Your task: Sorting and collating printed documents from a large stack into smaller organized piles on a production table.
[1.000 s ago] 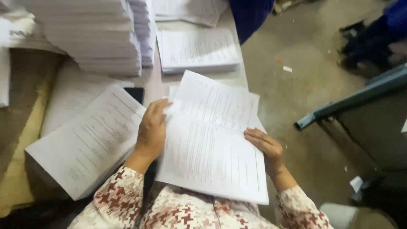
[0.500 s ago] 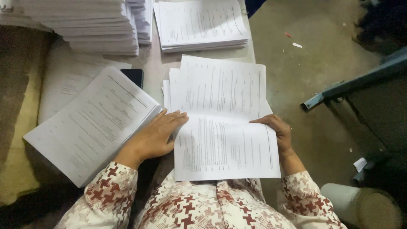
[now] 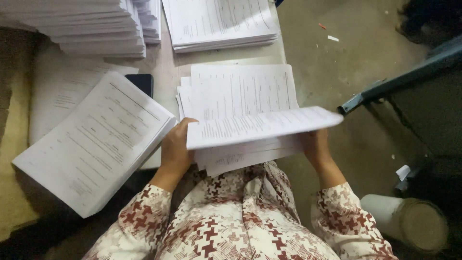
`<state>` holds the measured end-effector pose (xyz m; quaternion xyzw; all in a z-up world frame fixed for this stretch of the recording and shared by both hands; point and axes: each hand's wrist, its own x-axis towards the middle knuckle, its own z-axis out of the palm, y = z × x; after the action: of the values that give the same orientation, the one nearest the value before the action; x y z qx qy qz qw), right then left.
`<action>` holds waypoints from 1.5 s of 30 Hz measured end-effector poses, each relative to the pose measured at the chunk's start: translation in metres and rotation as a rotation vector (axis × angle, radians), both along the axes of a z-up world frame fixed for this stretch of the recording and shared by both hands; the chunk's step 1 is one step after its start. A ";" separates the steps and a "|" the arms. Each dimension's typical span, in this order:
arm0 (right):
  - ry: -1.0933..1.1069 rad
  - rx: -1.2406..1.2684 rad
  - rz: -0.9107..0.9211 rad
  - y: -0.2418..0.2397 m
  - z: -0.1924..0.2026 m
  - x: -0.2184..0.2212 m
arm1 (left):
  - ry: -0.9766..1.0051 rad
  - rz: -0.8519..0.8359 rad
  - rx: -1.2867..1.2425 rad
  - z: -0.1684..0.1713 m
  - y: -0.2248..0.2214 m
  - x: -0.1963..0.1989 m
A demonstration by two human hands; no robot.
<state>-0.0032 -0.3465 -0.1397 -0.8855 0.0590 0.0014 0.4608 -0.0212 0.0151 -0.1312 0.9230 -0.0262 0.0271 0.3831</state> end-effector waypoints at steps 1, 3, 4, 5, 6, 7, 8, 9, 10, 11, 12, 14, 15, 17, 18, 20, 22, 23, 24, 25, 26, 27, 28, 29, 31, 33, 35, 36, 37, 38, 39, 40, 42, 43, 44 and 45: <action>-0.004 0.000 -0.002 0.006 0.005 0.002 | -0.004 -0.002 0.000 0.000 -0.004 0.000; -0.001 -0.085 -0.131 0.016 0.014 0.002 | 0.053 0.106 0.064 -0.002 -0.012 -0.002; 0.001 -0.085 -0.134 0.021 0.018 0.001 | 0.055 0.104 0.065 -0.001 -0.015 -0.001; -0.028 -0.119 -0.135 0.027 0.021 0.000 | -0.005 0.122 0.085 0.000 -0.017 -0.002; -0.058 -0.154 -0.137 0.032 0.025 -0.001 | -0.065 0.140 0.106 0.000 -0.020 -0.002; -0.056 -0.153 -0.138 0.035 0.024 -0.003 | -0.063 0.139 0.107 0.002 -0.021 -0.003; -0.113 -0.194 -0.116 0.038 0.024 -0.005 | -0.116 0.130 0.130 0.003 -0.022 -0.004; -0.176 -0.237 -0.093 0.040 0.025 -0.005 | -0.175 0.124 0.151 0.005 -0.024 -0.002; -0.180 -0.237 -0.092 0.041 0.024 -0.003 | -0.179 0.125 0.150 0.000 -0.023 -0.001; -0.396 -0.481 -0.025 0.041 0.022 -0.004 | -0.328 0.071 0.327 -0.004 -0.023 -0.002; -0.611 -0.724 0.046 0.041 0.021 -0.005 | -0.477 0.017 0.503 -0.009 -0.023 -0.003; -0.645 -0.663 0.132 0.072 0.011 -0.015 | -0.491 -0.117 0.440 -0.004 -0.033 -0.011; -0.680 -0.601 0.213 0.086 0.006 -0.020 | -0.509 -0.254 0.376 -0.001 -0.039 -0.013; -0.727 -0.511 0.329 0.118 -0.004 -0.034 | -0.503 -0.285 0.367 -0.011 -0.047 -0.021; -0.772 -0.409 0.451 0.133 -0.009 -0.041 | -0.493 -0.307 0.366 -0.016 -0.051 -0.025; -0.767 -0.474 0.498 0.134 -0.011 -0.046 | -0.478 -0.310 0.376 -0.017 -0.048 -0.027; -0.761 -0.525 0.553 0.125 -0.017 -0.050 | -0.456 -0.305 0.396 -0.015 -0.041 -0.031; -0.752 -0.520 0.548 0.113 -0.021 -0.049 | -0.396 -0.294 0.406 -0.013 -0.037 -0.032; -0.744 -0.515 0.543 0.102 -0.025 -0.049 | -0.335 -0.282 0.415 -0.011 -0.032 -0.033; -0.745 -0.513 0.548 0.082 -0.031 -0.047 | -0.334 -0.277 0.415 -0.011 -0.026 -0.033; -0.721 -0.552 0.509 0.062 -0.037 -0.046 | -0.323 -0.267 0.441 -0.012 -0.020 -0.033; -0.692 -0.590 0.474 0.042 -0.043 -0.047 | -0.307 -0.257 0.463 -0.013 -0.016 -0.037; -0.689 -0.589 0.483 0.031 -0.040 -0.048 | -0.301 -0.251 0.460 -0.013 -0.015 -0.040; -0.704 -0.680 0.378 0.021 -0.038 -0.047 | -0.327 -0.206 0.499 -0.013 -0.013 -0.041; -0.731 -0.771 0.269 0.005 -0.021 -0.045 | -0.365 -0.154 0.539 -0.010 -0.011 -0.044; -0.409 -0.567 0.133 -0.007 0.008 -0.041 | -0.298 -0.046 0.487 -0.005 -0.010 -0.046; -0.232 -0.388 -0.029 -0.002 0.030 -0.022 | -0.234 0.014 0.354 -0.010 -0.008 -0.044; -0.037 -0.203 -0.186 0.001 0.040 -0.016 | -0.154 0.066 0.220 -0.013 -0.006 -0.045; -0.038 -0.201 -0.181 -0.010 0.019 -0.006 | -0.154 0.071 0.223 -0.012 -0.008 -0.043; 0.095 -0.170 -0.210 -0.020 -0.002 0.004 | -0.183 0.114 0.127 -0.011 -0.010 -0.042; 0.211 -0.128 -0.236 -0.025 -0.024 0.023 | -0.230 0.158 0.041 -0.007 -0.006 -0.033; 0.195 -0.115 -0.228 -0.032 -0.040 0.021 | -0.248 0.164 0.052 -0.013 -0.011 -0.034; 0.203 0.110 -0.217 -0.038 -0.074 0.036 | -0.124 0.207 -0.066 -0.023 -0.014 -0.030; 0.198 0.108 -0.186 -0.035 -0.060 0.034 | -0.132 0.238 -0.064 -0.014 -0.019 -0.032; 0.215 0.079 -0.189 -0.032 -0.049 0.033 | -0.059 0.229 -0.123 -0.007 -0.024 -0.034; 0.237 0.044 -0.206 -0.034 -0.037 0.024 | 0.022 0.209 -0.188 -0.002 -0.031 -0.037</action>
<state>0.0210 -0.3803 -0.1772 -0.8581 0.2035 0.0602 0.4677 -0.0578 -0.0161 -0.1333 0.8809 0.0768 0.0591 0.4633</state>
